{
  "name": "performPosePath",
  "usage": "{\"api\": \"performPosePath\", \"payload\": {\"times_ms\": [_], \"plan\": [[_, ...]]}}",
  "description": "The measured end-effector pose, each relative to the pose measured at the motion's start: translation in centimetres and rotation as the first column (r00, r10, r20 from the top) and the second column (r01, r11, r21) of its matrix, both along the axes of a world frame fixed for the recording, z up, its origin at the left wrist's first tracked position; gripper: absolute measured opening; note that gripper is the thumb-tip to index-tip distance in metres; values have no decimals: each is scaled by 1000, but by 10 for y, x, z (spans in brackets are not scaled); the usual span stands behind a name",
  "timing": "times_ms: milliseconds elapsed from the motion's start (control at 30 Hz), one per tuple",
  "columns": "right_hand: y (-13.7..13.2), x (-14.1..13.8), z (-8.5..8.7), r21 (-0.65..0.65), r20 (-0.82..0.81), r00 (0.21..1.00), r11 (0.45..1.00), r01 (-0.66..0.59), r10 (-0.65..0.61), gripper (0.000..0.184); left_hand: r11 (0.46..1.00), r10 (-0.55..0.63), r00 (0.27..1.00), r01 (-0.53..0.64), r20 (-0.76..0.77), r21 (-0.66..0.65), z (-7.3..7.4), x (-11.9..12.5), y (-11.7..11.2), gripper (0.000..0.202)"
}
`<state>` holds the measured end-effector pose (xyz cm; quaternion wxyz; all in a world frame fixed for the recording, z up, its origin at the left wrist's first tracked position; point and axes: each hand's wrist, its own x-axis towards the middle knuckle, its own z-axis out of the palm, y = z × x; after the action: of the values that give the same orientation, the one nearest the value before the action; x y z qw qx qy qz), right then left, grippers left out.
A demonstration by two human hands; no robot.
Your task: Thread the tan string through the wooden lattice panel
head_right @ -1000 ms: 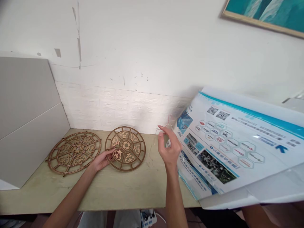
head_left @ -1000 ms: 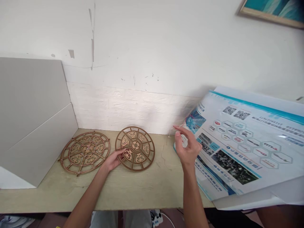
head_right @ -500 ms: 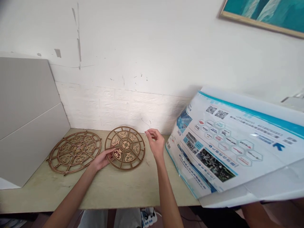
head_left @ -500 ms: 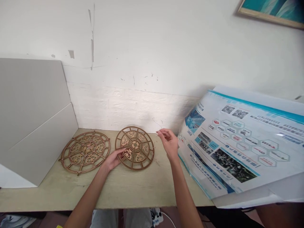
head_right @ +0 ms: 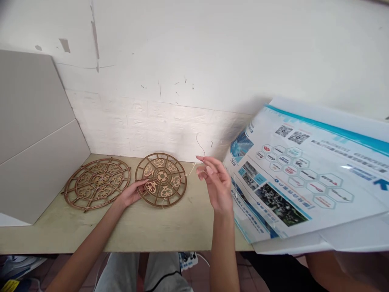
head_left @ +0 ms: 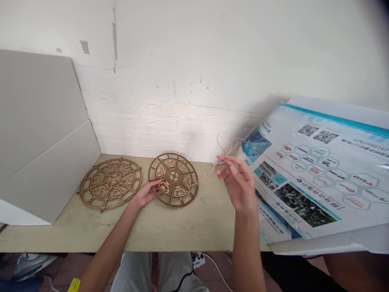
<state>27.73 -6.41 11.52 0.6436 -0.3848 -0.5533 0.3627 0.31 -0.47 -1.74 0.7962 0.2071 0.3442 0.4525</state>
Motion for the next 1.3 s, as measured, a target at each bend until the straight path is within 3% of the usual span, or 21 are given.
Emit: {"api": "performPosePath", "payload": {"times_ms": [67, 167, 267, 333, 433, 500, 567, 700, 800, 867, 1000, 1167, 1300], "plan": [[-7, 9, -25, -110, 13, 994, 988, 112, -111, 42, 1000, -1, 1000, 1, 2, -1, 0, 0, 0, 17], [-17, 23, -73, -240, 51, 948, 918, 316, -313, 52, 1000, -12, 1000, 12, 12, -8, 1, 0, 1, 16], [-26, 36, -115, -359, 211, 927, 858, 368, -310, 63, 1000, -16, 1000, 16, 6, -13, 2, 0, 2, 16], [-33, 42, -136, -359, 310, 872, 802, 477, -379, 70, 1000, -14, 1000, 14, -5, -12, 3, 0, 3, 17], [-43, 43, -154, -245, 446, 736, 722, 647, -509, 66, 1000, -25, 1000, 25, -18, -5, 5, 0, 4, 18], [-48, 38, -159, -169, 516, 652, 680, 714, -556, 57, 1000, -24, 1000, 24, -16, -6, 7, 0, 4, 17], [-52, 28, -158, -151, 541, 642, 688, 710, -543, 51, 1000, -17, 1000, 17, -7, -11, 9, 0, 3, 16], [-57, 1, -148, -98, 622, 721, 884, 456, -304, 41, 1000, -8, 1000, 8, -4, -24, 11, 1, 2, 16], [-57, -18, -140, -31, 757, 644, 979, 201, -108, 39, 1000, -9, 1000, 8, -13, -16, 10, 1, 1, 16], [-56, -26, -138, -39, 823, 567, 992, 117, -34, 40, 1000, -7, 1000, 7, -16, -14, 10, 1, 1, 16], [-54, -33, -142, -92, 881, 472, 991, 99, 35, 31, 999, 14, 1000, -15, -15, -28, 11, 2, 1, 15], [-51, -29, -149, -20, 888, 460, 996, 89, -23, 16, 999, 21, 999, -22, -27, -41, 15, 3, -2, 15], [-44, -29, -146, 104, 844, 518, 990, 100, -141, 15, 999, 29, 999, -31, -38, -40, 17, 3, -4, 15]]}}
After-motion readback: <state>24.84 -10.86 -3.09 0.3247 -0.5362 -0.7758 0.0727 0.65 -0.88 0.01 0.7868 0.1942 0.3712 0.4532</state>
